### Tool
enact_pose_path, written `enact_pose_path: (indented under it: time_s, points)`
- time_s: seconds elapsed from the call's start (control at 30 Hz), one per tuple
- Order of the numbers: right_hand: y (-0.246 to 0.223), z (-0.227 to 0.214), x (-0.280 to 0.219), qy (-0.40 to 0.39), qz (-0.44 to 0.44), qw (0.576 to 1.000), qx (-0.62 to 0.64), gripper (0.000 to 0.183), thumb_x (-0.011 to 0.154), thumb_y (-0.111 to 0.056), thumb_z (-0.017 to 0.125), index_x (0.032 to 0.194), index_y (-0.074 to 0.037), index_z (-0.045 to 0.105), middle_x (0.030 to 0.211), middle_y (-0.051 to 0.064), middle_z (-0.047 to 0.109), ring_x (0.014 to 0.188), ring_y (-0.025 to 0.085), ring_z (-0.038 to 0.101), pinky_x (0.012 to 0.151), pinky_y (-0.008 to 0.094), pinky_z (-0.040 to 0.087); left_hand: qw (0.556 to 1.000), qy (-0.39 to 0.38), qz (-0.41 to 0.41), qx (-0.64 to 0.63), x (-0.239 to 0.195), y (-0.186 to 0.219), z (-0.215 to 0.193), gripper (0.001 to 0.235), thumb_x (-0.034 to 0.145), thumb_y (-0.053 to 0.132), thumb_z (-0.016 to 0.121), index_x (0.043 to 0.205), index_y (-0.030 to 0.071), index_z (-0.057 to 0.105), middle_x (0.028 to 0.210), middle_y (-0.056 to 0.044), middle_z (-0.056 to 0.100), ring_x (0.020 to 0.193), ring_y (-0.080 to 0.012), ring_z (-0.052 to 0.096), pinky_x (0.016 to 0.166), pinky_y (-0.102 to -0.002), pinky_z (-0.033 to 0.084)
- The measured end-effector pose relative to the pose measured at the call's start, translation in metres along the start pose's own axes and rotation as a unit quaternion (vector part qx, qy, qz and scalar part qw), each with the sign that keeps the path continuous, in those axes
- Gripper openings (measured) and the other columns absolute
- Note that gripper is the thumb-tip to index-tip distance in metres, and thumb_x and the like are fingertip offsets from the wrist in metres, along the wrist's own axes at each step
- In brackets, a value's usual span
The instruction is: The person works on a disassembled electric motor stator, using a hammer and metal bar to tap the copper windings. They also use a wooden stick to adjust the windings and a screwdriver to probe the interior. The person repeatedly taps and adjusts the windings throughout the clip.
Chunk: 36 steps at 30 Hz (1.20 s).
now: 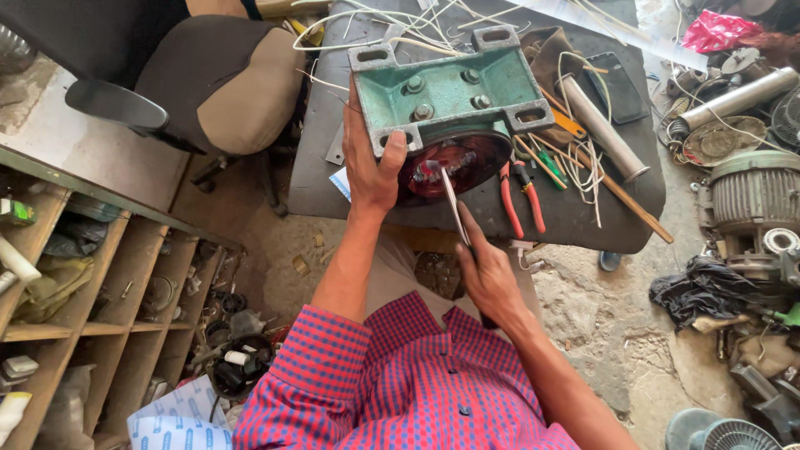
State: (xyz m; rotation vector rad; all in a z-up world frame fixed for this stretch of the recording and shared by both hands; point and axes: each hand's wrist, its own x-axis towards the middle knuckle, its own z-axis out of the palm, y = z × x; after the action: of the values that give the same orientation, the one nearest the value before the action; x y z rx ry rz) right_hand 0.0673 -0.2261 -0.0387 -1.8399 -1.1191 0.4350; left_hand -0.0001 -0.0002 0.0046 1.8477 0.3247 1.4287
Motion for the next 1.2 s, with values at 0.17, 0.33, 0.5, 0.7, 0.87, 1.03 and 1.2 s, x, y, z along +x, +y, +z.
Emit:
enact_pose_path:
  time_s: [0.17, 0.33, 0.5, 0.7, 0.87, 1.03, 1.2]
  points:
    - [0.011, -0.040, -0.041, 0.005, 0.176, 0.984, -0.001, 0.062, 0.097, -0.020, 0.058, 0.157, -0.024, 0.042, 0.068, 0.016, 0.062, 0.057, 0.022, 0.058, 0.058, 0.040, 0.050, 1.000, -0.001, 0.000, -0.016, -0.004, -0.003, -0.002, 0.085, 0.104, 0.053, 0.054, 0.165, -0.001, 0.029, 0.156, -0.023, 0.046, 0.143, -0.0350, 0.053, 0.122, -0.041, 0.041]
    - [0.039, -0.083, -0.023, 0.158, -0.051, 0.970, -0.177, 0.057, 0.101, -0.019, 0.064, 0.156, -0.013, 0.049, 0.105, 0.025, 0.070, 0.094, 0.038, 0.070, 0.080, 0.047, 0.054, 0.999, 0.002, -0.020, -0.049, -0.007, -0.006, -0.006, 0.086, 0.102, 0.054, 0.054, 0.163, -0.002, 0.031, 0.159, -0.022, 0.049, 0.139, -0.0325, 0.055, 0.119, -0.040, 0.043]
    - [0.050, -0.108, 0.048, 0.145, 0.014, 0.922, -0.360, 0.050, 0.092, -0.017, 0.070, 0.141, -0.012, 0.063, 0.107, 0.022, 0.069, 0.090, 0.044, 0.066, 0.077, 0.053, 0.052, 0.998, 0.015, -0.006, -0.065, -0.010, -0.009, -0.007, 0.083, 0.102, 0.052, 0.053, 0.162, -0.002, 0.034, 0.162, -0.022, 0.046, 0.143, -0.0325, 0.052, 0.122, -0.040, 0.040]
    - [0.024, -0.081, 0.069, 0.159, -0.136, 0.926, -0.314, 0.017, 0.092, -0.013, 0.072, 0.108, -0.010, 0.074, 0.106, 0.014, 0.069, 0.098, 0.037, 0.067, 0.086, 0.046, 0.054, 0.998, 0.023, -0.006, -0.061, -0.010, -0.019, -0.008, 0.083, 0.101, 0.050, 0.054, 0.161, -0.003, 0.035, 0.163, -0.023, 0.045, 0.145, -0.0339, 0.049, 0.127, -0.043, 0.037]
    - [0.013, 0.001, 0.091, 0.098, -0.256, 0.936, -0.219, 0.022, 0.088, -0.009, 0.066, 0.109, -0.004, 0.072, 0.101, 0.017, 0.069, 0.093, 0.037, 0.067, 0.079, 0.046, 0.054, 0.998, 0.019, -0.006, -0.052, -0.009, -0.020, -0.005, 0.084, 0.101, 0.051, 0.054, 0.161, -0.004, 0.033, 0.161, -0.024, 0.045, 0.149, -0.0359, 0.050, 0.126, -0.043, 0.038]
    - [0.042, 0.042, 0.146, 0.043, -0.262, 0.866, -0.424, 0.021, 0.087, -0.012, 0.059, 0.101, -0.002, 0.071, 0.087, 0.017, 0.069, 0.081, 0.032, 0.068, 0.067, 0.042, 0.055, 0.999, 0.018, 0.008, -0.028, -0.005, -0.015, -0.004, 0.083, 0.101, 0.049, 0.055, 0.160, -0.005, 0.033, 0.158, -0.026, 0.047, 0.146, -0.0388, 0.051, 0.124, -0.045, 0.039]
    - [0.095, 0.061, 0.185, 0.060, -0.335, 0.775, -0.533, 0.018, 0.078, -0.017, 0.064, 0.091, -0.007, 0.072, 0.077, 0.010, 0.071, 0.073, 0.025, 0.068, 0.062, 0.040, 0.053, 1.000, 0.021, 0.014, 0.007, -0.002, -0.012, -0.001, 0.084, 0.100, 0.050, 0.058, 0.159, -0.005, 0.033, 0.152, -0.026, 0.051, 0.141, -0.0413, 0.053, 0.121, -0.046, 0.039]
